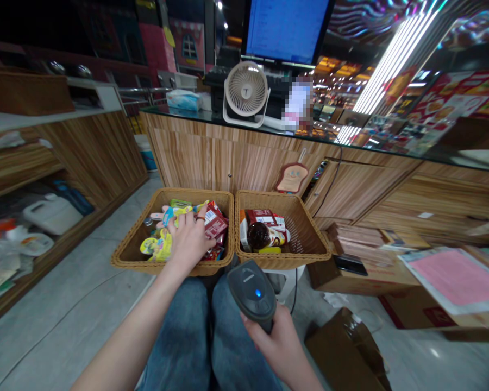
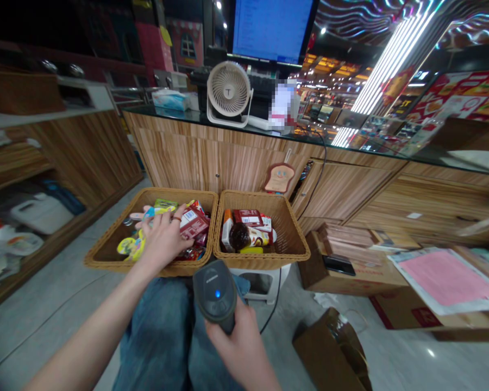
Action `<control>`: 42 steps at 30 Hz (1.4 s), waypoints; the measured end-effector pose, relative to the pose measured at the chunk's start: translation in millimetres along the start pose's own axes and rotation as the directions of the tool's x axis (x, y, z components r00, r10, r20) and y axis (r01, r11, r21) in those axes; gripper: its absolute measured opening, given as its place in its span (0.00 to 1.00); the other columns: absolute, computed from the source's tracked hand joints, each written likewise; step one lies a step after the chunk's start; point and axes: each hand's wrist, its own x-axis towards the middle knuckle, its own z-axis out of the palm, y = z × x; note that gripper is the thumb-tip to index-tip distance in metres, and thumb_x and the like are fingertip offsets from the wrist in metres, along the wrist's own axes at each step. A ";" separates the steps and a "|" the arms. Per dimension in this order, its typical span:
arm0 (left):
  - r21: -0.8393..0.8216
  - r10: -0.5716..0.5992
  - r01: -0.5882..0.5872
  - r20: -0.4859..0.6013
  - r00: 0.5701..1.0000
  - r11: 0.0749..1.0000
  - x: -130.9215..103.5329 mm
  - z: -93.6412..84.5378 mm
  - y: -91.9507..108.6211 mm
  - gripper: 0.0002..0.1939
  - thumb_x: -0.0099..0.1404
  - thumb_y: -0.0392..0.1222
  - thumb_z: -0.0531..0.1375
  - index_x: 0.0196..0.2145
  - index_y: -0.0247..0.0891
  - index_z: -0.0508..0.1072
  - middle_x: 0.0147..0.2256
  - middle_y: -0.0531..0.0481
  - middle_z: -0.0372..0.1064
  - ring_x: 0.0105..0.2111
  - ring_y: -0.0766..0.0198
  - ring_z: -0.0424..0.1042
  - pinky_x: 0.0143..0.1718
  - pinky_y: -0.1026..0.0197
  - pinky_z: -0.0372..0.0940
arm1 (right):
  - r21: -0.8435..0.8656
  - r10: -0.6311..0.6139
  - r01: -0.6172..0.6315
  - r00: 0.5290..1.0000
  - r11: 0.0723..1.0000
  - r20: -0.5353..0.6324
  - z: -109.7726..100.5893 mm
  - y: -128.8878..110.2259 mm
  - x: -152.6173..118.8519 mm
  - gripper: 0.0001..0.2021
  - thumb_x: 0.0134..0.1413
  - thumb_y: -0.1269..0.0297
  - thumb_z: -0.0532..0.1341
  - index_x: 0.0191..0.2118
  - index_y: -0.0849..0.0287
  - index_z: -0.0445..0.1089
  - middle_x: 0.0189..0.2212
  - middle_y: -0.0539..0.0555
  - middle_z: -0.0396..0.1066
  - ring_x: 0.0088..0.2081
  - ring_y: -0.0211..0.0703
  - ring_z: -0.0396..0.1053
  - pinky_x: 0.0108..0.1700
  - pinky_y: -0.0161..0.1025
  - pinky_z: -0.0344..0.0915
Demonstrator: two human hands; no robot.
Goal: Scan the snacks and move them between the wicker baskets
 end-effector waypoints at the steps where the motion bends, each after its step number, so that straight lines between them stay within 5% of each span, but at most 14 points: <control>1: -0.012 0.029 -0.029 -0.028 0.999 1.000 0.0 -4.4 -1.9 0.49 0.60 0.44 0.68 0.75 0.40 0.56 0.59 0.30 0.70 0.60 0.31 0.67 0.65 0.27 0.51 | 0.002 0.000 0.000 1.000 1.000 0.000 0.5 0.5 0.2 0.08 0.63 0.60 0.66 0.42 0.57 0.79 0.27 0.53 0.78 0.36 0.53 0.79 0.40 0.41 0.76; 6: -0.073 0.183 -0.196 -0.163 0.970 0.978 -9.4 -15.7 -26.6 0.49 0.66 0.41 0.66 0.78 0.48 0.48 0.65 0.37 0.68 0.64 0.40 0.67 0.73 0.31 0.39 | 0.004 0.002 -0.002 1.000 1.000 -0.003 3.3 0.9 3.5 0.10 0.64 0.56 0.66 0.43 0.57 0.79 0.28 0.54 0.78 0.36 0.54 0.79 0.38 0.41 0.76; 13: -0.123 0.231 -0.264 -0.234 0.945 0.957 -25.7 0.3 -57.6 0.47 0.70 0.43 0.65 0.78 0.50 0.44 0.67 0.38 0.68 0.67 0.44 0.68 0.74 0.33 0.38 | -0.003 -0.033 0.033 0.999 0.999 -0.007 11.4 -4.8 17.6 0.12 0.64 0.52 0.68 0.42 0.56 0.80 0.28 0.55 0.79 0.37 0.56 0.80 0.38 0.43 0.77; 42: -0.159 0.209 -0.260 -0.282 0.936 0.952 -28.3 2.7 -59.7 0.45 0.69 0.42 0.66 0.76 0.47 0.50 0.66 0.36 0.69 0.66 0.44 0.70 0.73 0.35 0.42 | 0.016 -0.062 0.062 0.998 0.998 0.001 19.9 -14.2 25.6 0.08 0.60 0.62 0.64 0.43 0.57 0.78 0.30 0.54 0.80 0.39 0.54 0.80 0.41 0.42 0.76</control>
